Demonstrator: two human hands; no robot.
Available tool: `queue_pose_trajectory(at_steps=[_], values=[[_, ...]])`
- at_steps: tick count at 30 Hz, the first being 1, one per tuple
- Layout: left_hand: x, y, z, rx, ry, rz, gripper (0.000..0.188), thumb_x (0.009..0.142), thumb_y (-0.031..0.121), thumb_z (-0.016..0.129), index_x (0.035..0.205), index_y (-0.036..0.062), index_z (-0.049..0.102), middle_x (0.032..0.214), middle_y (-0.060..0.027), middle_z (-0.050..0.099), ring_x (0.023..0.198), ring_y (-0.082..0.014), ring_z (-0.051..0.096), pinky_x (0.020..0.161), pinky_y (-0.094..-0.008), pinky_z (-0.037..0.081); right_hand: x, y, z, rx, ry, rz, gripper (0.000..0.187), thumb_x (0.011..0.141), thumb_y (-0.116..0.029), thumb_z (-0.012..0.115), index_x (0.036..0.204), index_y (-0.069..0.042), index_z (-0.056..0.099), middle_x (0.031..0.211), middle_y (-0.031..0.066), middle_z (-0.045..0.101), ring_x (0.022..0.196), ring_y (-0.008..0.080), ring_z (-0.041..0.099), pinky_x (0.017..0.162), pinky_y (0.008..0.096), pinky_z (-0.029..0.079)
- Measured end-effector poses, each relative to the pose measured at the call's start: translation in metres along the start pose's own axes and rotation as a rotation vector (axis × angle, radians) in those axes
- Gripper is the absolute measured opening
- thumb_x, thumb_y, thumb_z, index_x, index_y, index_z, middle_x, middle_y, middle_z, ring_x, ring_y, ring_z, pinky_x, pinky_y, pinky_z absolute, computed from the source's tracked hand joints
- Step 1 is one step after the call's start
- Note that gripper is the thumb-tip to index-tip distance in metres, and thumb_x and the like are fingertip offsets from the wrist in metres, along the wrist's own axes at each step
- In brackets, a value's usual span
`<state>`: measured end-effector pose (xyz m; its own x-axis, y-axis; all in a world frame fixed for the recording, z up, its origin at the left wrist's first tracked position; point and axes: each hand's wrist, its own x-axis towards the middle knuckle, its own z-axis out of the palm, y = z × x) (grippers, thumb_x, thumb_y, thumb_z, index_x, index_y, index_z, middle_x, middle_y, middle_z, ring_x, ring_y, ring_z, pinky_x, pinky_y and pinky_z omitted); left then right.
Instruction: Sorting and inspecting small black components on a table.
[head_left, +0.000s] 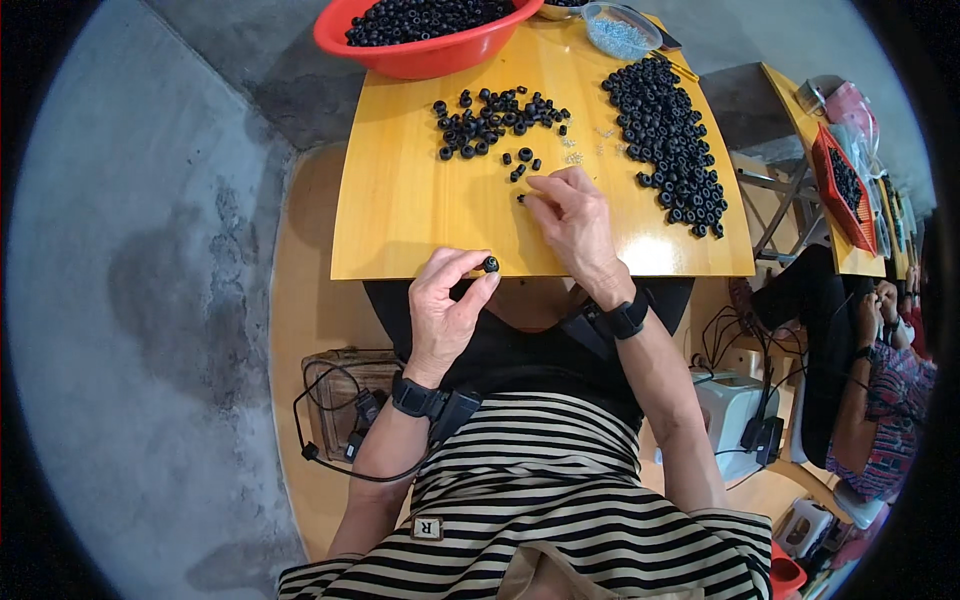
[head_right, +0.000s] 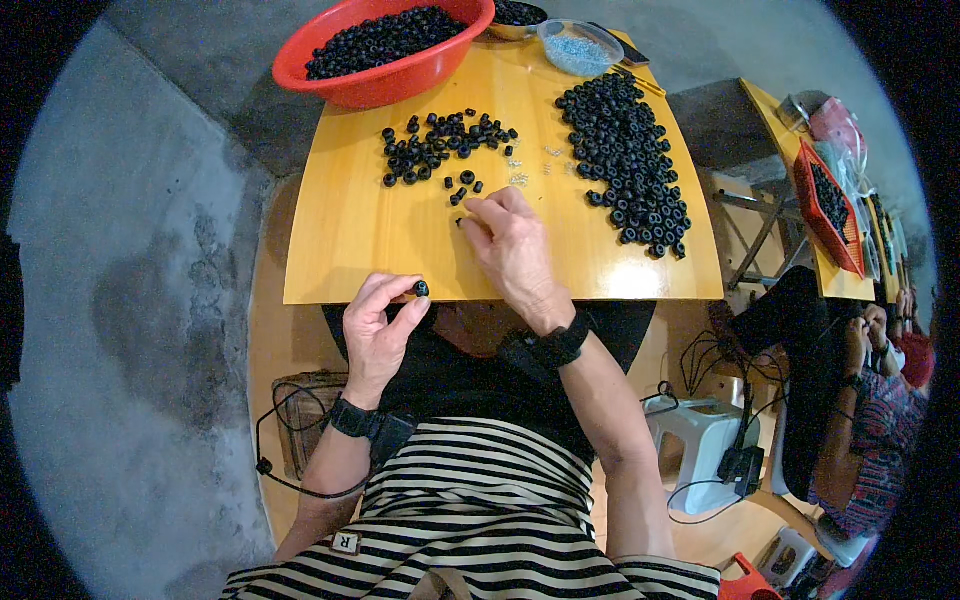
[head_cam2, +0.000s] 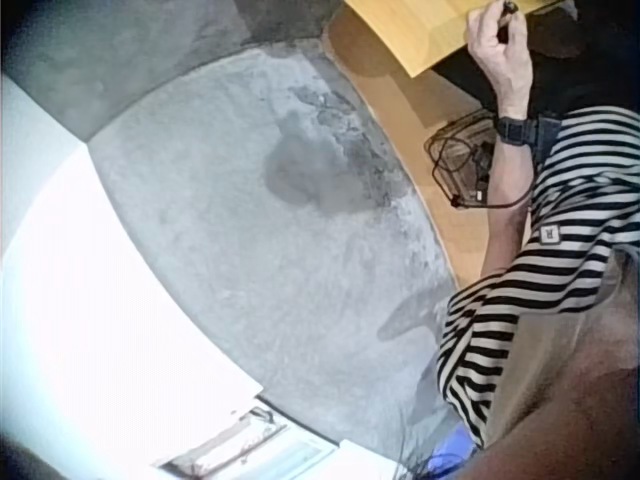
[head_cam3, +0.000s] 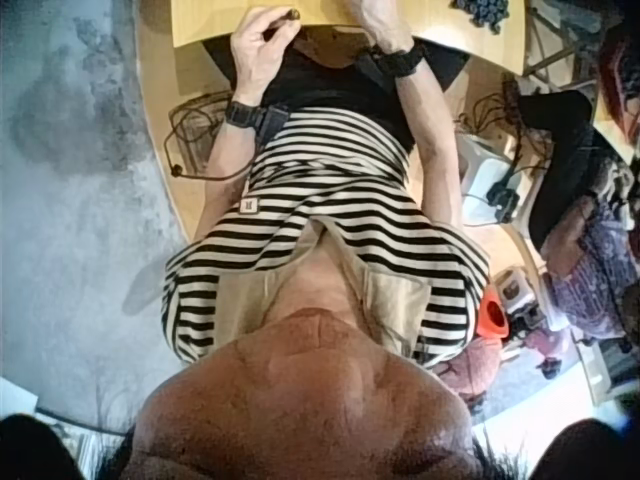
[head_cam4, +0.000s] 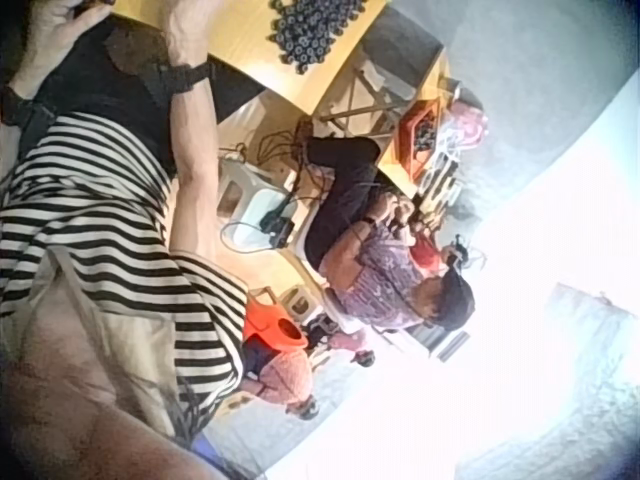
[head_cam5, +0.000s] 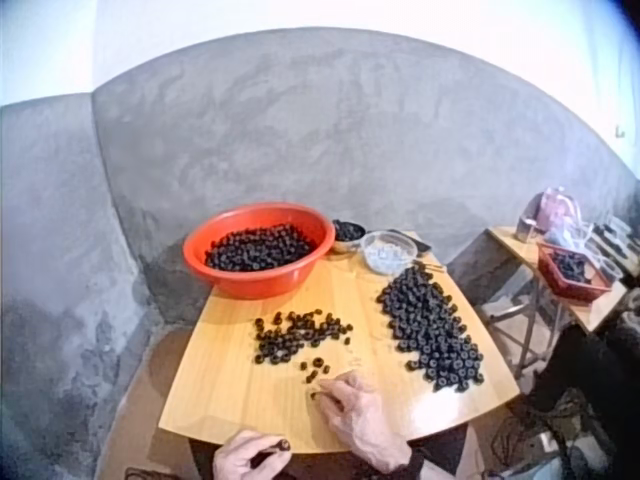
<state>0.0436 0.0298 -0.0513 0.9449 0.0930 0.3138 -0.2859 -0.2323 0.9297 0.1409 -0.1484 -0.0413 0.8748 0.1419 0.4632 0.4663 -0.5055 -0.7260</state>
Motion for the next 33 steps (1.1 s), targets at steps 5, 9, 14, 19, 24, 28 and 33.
queue_pose_trajectory(at_steps=[5,9,14,19,24,28,33], values=[[0.000,0.000,0.000,0.006,-0.011,-0.005,0.024,0.083,-0.002,0.073,0.106,-0.0021,0.070,0.096,-0.0054,0.062,0.088,-0.0132,0.060,0.082,-0.0249,0.048,0.002,0.004,0.005,-0.108,-0.035,-0.102,0.014,0.083,-0.006,0.070,0.096,-0.001,0.071,0.086,0.0137,0.064,0.074,0.0287,0.065,0.066,0.0367,0.053],[-0.001,0.007,-0.004,-0.017,-0.034,-0.029,0.024,0.083,-0.003,0.072,0.107,-0.0030,0.070,0.098,-0.0060,0.064,0.089,-0.0136,0.060,0.084,-0.0251,0.048,-0.008,-0.025,-0.018,0.308,-0.131,0.234,0.011,0.089,-0.008,0.068,0.096,0.001,0.069,0.081,0.0082,0.067,0.068,0.0186,0.065,0.061,0.0305,0.053],[-0.010,0.032,0.001,-0.352,-0.143,-0.074,0.029,0.084,-0.005,0.071,0.113,-0.0023,0.069,0.108,-0.0102,0.069,0.093,-0.0131,0.063,0.086,-0.0252,0.050,-0.043,-0.046,-0.055,0.832,-0.276,0.624,0.014,0.097,-0.014,0.064,0.101,0.000,0.064,0.081,0.0066,0.068,0.065,0.0109,0.065,0.057,0.0240,0.055],[-0.014,0.048,0.003,-0.403,-0.261,-0.064,0.032,0.083,-0.008,0.069,0.115,-0.0045,0.067,0.121,-0.0180,0.067,0.115,-0.0235,0.062,0.102,-0.0345,0.046,-0.072,-0.048,-0.055,1.065,-0.248,0.655,0.015,0.096,-0.012,0.066,0.102,0.001,0.066,0.086,0.0089,0.070,0.070,0.0130,0.068,0.062,0.0267,0.059],[-0.016,0.050,0.005,-0.368,-0.268,-0.047,0.034,0.082,-0.008,0.070,0.116,-0.0050,0.067,0.122,-0.0193,0.066,0.117,-0.0264,0.062,0.103,-0.0355,0.046,-0.078,-0.046,-0.052,1.180,-0.216,0.561,0.016,0.093,-0.006,0.066,0.108,0.002,0.067,0.093,0.0112,0.072,0.078,0.0145,0.070,0.068,0.0283,0.062],[-0.018,0.051,0.006,-0.335,-0.268,0.005,0.035,0.081,-0.007,0.072,0.115,-0.0054,0.067,0.122,-0.0205,0.066,0.117,-0.0274,0.062,0.103,-0.0363,0.046,-0.082,-0.043,-0.048,1.123,-0.179,0.484,0.015,0.093,-0.005,0.067,0.107,0.002,0.068,0.091,0.0099,0.072,0.077,0.0133,0.069,0.066,0.0256,0.060],[-0.017,0.056,0.006,-0.245,-0.247,0.079,0.034,0.080,-0.006,0.073,0.114,-0.0058,0.067,0.122,-0.0217,0.066,0.116,-0.0282,0.062,0.103,-0.0376,0.047,-0.080,-0.045,-0.051,1.139,-0.155,0.499,0.015,0.093,-0.006,0.068,0.106,0.001,0.068,0.089,0.0085,0.072,0.074,0.0120,0.068,0.065,0.0245,0.059]])
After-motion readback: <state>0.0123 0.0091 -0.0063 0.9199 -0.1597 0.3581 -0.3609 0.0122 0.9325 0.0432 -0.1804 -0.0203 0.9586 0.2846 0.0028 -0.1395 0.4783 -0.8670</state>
